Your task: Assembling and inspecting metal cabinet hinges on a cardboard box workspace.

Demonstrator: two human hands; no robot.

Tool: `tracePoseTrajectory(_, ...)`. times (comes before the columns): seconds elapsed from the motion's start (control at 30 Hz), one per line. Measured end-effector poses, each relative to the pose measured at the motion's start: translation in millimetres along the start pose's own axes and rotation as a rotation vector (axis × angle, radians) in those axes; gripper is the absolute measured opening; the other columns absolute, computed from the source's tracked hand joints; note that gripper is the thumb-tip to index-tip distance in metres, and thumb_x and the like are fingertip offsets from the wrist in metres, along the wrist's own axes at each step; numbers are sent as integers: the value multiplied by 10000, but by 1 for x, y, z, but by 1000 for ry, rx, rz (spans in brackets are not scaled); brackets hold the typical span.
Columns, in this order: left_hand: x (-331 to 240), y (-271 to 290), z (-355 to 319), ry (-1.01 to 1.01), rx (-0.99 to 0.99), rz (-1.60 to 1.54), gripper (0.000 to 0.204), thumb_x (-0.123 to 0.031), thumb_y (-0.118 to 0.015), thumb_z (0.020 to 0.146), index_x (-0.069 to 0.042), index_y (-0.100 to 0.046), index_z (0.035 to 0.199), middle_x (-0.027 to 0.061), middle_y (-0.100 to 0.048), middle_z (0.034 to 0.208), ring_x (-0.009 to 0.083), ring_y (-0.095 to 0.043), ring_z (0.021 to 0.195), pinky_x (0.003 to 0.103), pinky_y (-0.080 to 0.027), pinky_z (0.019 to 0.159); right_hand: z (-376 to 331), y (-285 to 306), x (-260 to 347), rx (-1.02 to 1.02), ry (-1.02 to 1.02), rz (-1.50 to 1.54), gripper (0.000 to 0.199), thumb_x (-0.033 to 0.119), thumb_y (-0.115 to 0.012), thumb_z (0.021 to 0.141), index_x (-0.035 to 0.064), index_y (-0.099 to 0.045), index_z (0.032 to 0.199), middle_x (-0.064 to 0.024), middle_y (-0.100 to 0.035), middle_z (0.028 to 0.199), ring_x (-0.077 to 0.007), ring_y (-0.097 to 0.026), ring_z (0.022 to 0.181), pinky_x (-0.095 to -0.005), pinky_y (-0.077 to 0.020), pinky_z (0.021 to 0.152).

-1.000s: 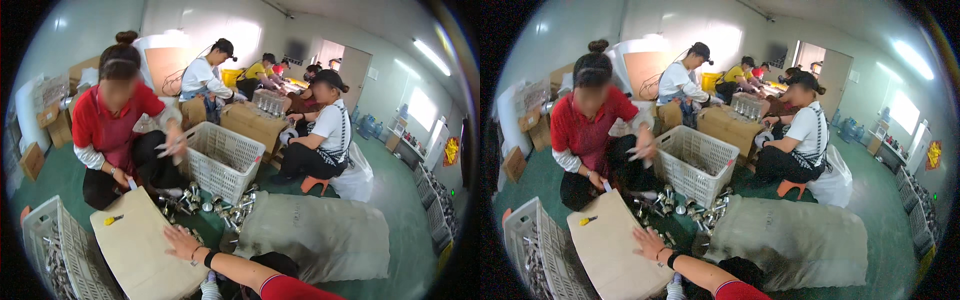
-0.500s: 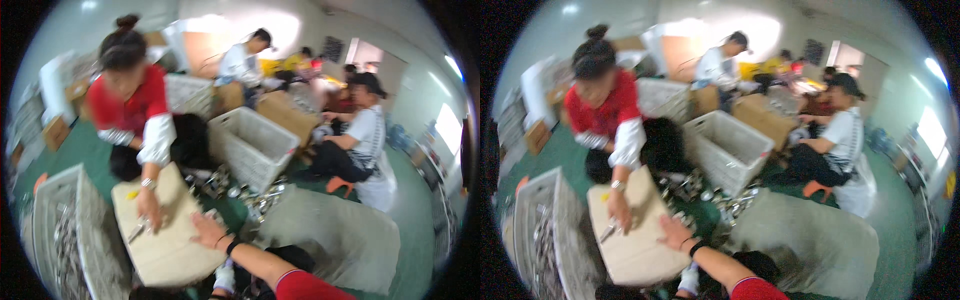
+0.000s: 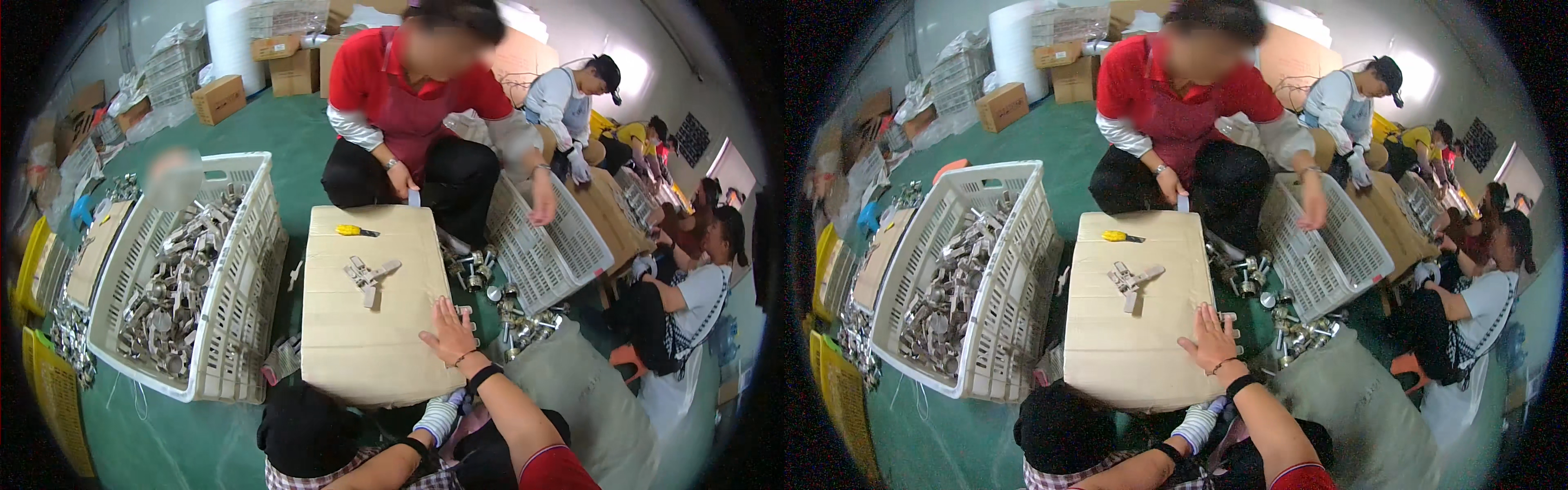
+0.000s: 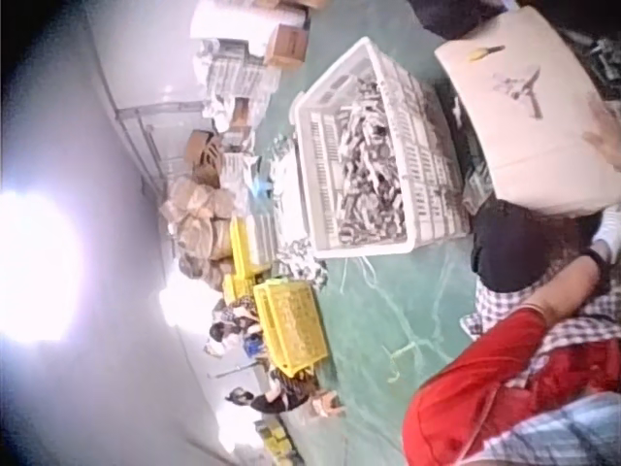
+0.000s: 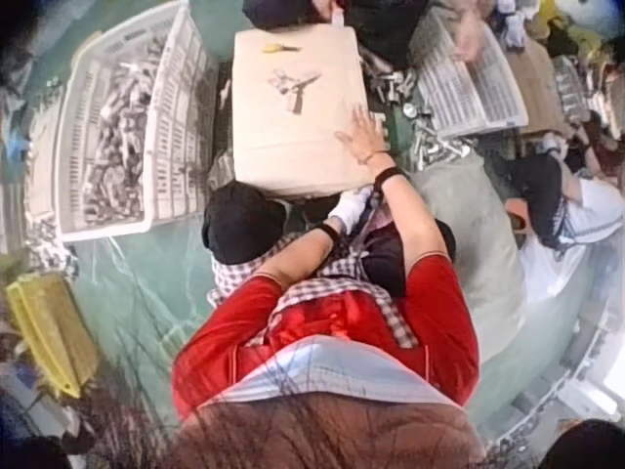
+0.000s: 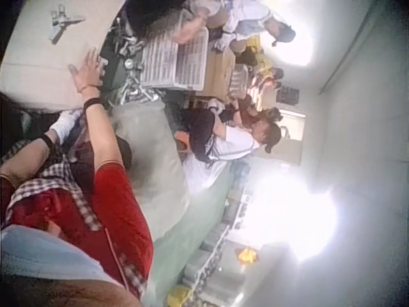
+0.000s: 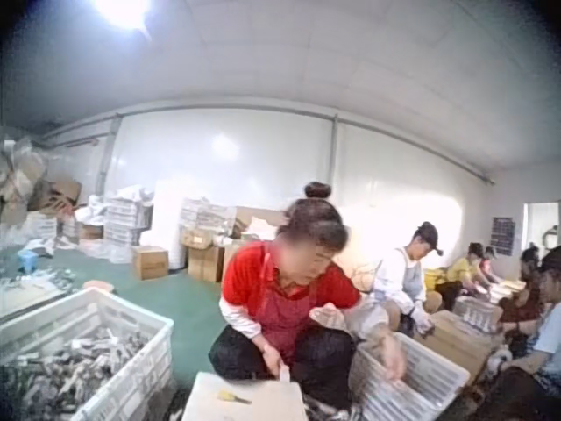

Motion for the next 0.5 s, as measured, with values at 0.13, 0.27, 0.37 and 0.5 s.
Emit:
tracePoseTrajectory(0.13, 32, 6, 17, 82, 22, 27, 333, -234, -493, 898, -17, -549, 1145, 122, -588, 1114, 232, -535, 971, 334, -415, 853, 25, 29, 36, -114, 110, 17, 577, 362, -422, 880, 48, -306, 1351, -103, -220, 1451, -237, -180, 1345, -452, -115, 1087)
tracePoseTrajectory(0.27, 12, 0, 11, -39, 0, -55, 349, -240, -494, 897, -17, -532, 1164, 117, -564, 1165, 237, -520, 1026, 331, -397, 893, 75, 31, 55, -84, 176, 157, 448, 159, -423, 868, 68, -378, 1304, -98, -277, 1426, -240, -245, 1322, -456, -187, 1068)
tracePoseTrajectory(0.37, 18, 3, 12, 2, 20, 37, 313, -166, -492, 903, -55, -506, 1195, 106, -560, 1149, 221, -531, 1025, 324, -434, 864, 112, 29, 65, -80, 69, 85, 485, 11, -342, 828, 108, -392, 1300, -87, -294, 1421, -232, -282, 1309, -445, -227, 1061)
tracePoseTrajectory(0.5, 32, -13, 7, 263, 132, -598, 320, -154, -458, 924, -65, -453, 1231, 93, -541, 1169, 172, -557, 984, 287, -489, 816, 127, 22, 69, -160, 125, 110, 407, 25, -382, 824, 98, -477, 1212, -107, -436, 1308, -256, -383, 1235, -431, -294, 1017)
Point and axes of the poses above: each hand's wrist, its own z-axis towards the middle knuckle, its own y-axis out of the back of the hand, x = y × z, the point moved 7 cm from there along z, towards the middle knuckle
